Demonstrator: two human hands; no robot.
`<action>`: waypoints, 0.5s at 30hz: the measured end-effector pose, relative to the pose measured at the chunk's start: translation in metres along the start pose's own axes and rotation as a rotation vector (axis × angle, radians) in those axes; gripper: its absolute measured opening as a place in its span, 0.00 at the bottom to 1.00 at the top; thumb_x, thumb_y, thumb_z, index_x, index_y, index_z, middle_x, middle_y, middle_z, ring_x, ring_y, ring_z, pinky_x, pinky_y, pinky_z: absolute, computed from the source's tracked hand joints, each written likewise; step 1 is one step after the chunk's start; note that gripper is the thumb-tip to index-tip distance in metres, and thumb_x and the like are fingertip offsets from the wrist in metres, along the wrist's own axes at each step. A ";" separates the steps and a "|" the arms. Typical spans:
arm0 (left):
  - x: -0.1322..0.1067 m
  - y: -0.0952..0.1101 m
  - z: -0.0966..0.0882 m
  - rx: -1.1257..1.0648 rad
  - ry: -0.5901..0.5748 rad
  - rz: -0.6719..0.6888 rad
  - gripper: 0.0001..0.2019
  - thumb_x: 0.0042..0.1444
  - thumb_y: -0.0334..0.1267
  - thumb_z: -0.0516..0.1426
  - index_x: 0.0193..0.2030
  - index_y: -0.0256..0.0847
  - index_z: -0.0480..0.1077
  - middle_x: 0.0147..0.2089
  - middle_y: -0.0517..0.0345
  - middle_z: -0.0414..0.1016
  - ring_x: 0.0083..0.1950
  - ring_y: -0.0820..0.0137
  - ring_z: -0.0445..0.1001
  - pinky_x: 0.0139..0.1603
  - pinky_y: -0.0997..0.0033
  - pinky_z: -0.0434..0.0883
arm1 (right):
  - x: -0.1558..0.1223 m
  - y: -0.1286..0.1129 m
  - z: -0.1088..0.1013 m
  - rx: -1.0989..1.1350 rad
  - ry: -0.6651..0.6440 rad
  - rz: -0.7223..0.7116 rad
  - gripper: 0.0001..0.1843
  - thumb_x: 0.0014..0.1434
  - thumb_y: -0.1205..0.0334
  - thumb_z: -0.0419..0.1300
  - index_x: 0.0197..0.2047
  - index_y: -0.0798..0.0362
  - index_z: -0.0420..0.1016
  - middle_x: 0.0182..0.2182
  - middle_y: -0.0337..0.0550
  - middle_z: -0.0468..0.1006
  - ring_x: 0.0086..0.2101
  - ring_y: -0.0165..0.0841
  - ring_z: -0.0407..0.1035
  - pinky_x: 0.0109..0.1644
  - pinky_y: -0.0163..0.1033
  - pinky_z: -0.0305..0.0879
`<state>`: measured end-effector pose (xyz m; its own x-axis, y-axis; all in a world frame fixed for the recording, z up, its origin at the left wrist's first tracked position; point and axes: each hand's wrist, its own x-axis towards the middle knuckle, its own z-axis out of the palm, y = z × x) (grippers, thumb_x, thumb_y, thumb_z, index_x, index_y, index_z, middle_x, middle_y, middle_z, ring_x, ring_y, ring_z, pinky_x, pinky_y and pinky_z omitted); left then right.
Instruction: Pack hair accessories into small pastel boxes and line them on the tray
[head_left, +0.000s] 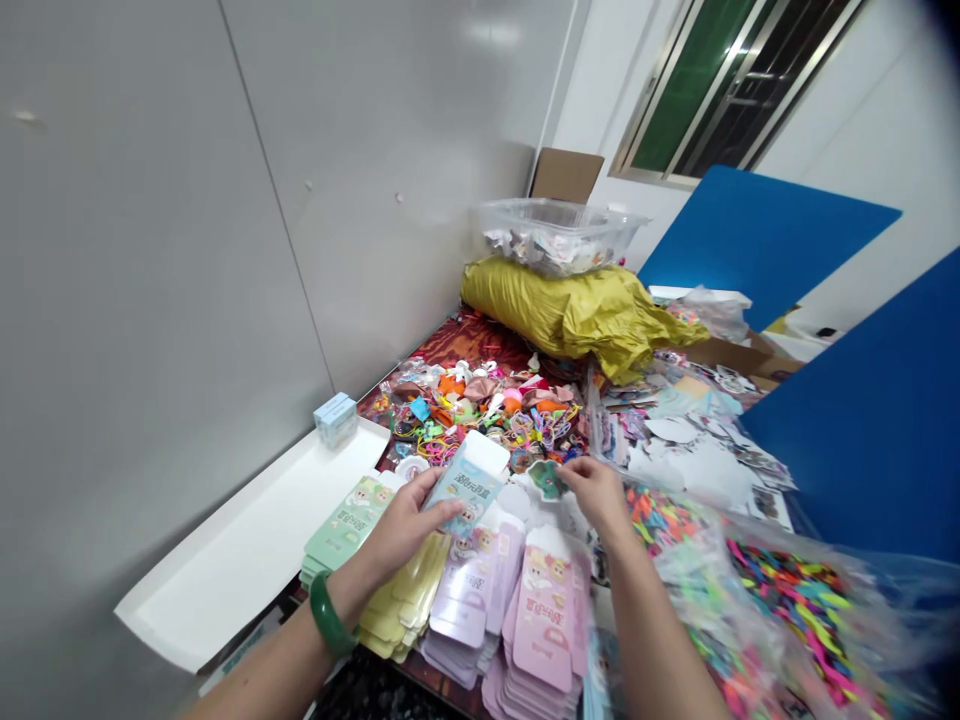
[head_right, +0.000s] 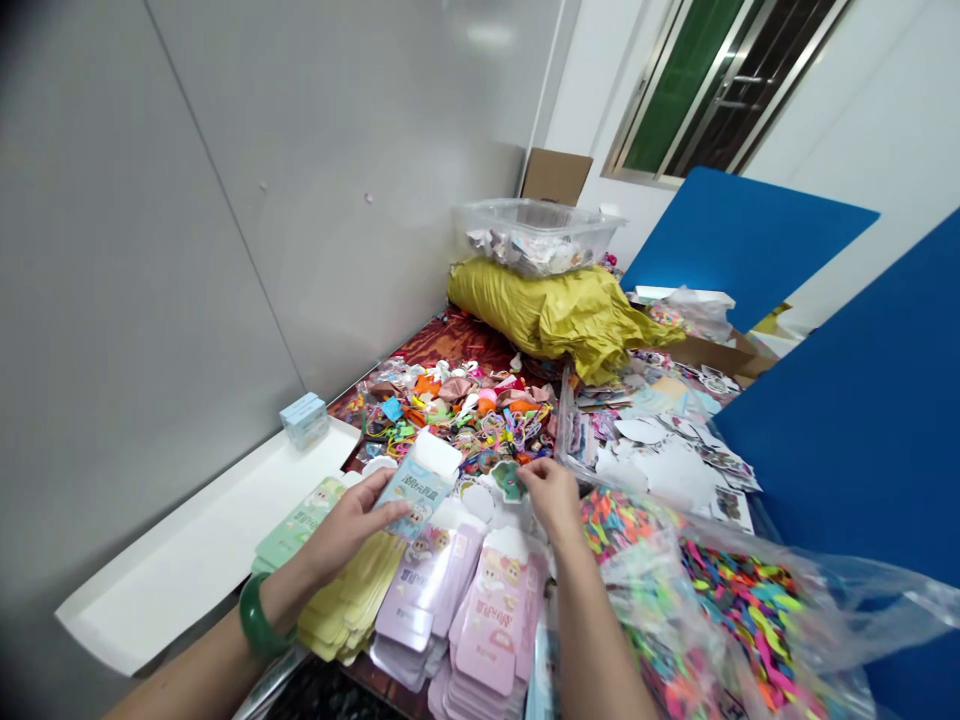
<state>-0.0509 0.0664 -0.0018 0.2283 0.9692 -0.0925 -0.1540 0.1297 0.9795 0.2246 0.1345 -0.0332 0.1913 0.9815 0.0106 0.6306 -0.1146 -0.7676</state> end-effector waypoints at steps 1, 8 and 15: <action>0.000 -0.001 0.001 -0.003 -0.005 -0.005 0.18 0.52 0.39 0.61 0.50 0.38 0.68 0.51 0.51 0.74 0.51 0.61 0.72 0.52 0.62 0.67 | -0.002 -0.001 -0.008 0.053 0.044 0.002 0.14 0.50 0.51 0.57 0.26 0.54 0.71 0.20 0.38 0.71 0.24 0.32 0.65 0.27 0.35 0.58; 0.004 -0.013 0.020 0.053 -0.069 -0.028 0.18 0.52 0.40 0.62 0.49 0.38 0.68 0.47 0.51 0.74 0.46 0.62 0.72 0.47 0.64 0.69 | -0.042 -0.042 -0.039 0.431 0.243 -0.120 0.19 0.49 0.49 0.61 0.38 0.55 0.73 0.25 0.38 0.73 0.23 0.30 0.64 0.26 0.34 0.59; 0.003 -0.015 0.052 0.014 -0.113 -0.087 0.18 0.51 0.38 0.61 0.50 0.40 0.68 0.43 0.54 0.73 0.37 0.70 0.71 0.35 0.73 0.69 | -0.080 -0.065 -0.025 0.179 0.257 -0.388 0.08 0.57 0.59 0.58 0.30 0.52 0.73 0.32 0.42 0.73 0.32 0.33 0.67 0.32 0.36 0.62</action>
<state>0.0025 0.0559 -0.0077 0.3473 0.9245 -0.1571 -0.1157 0.2085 0.9712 0.1876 0.0595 0.0321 0.1618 0.8742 0.4578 0.5572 0.3019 -0.7735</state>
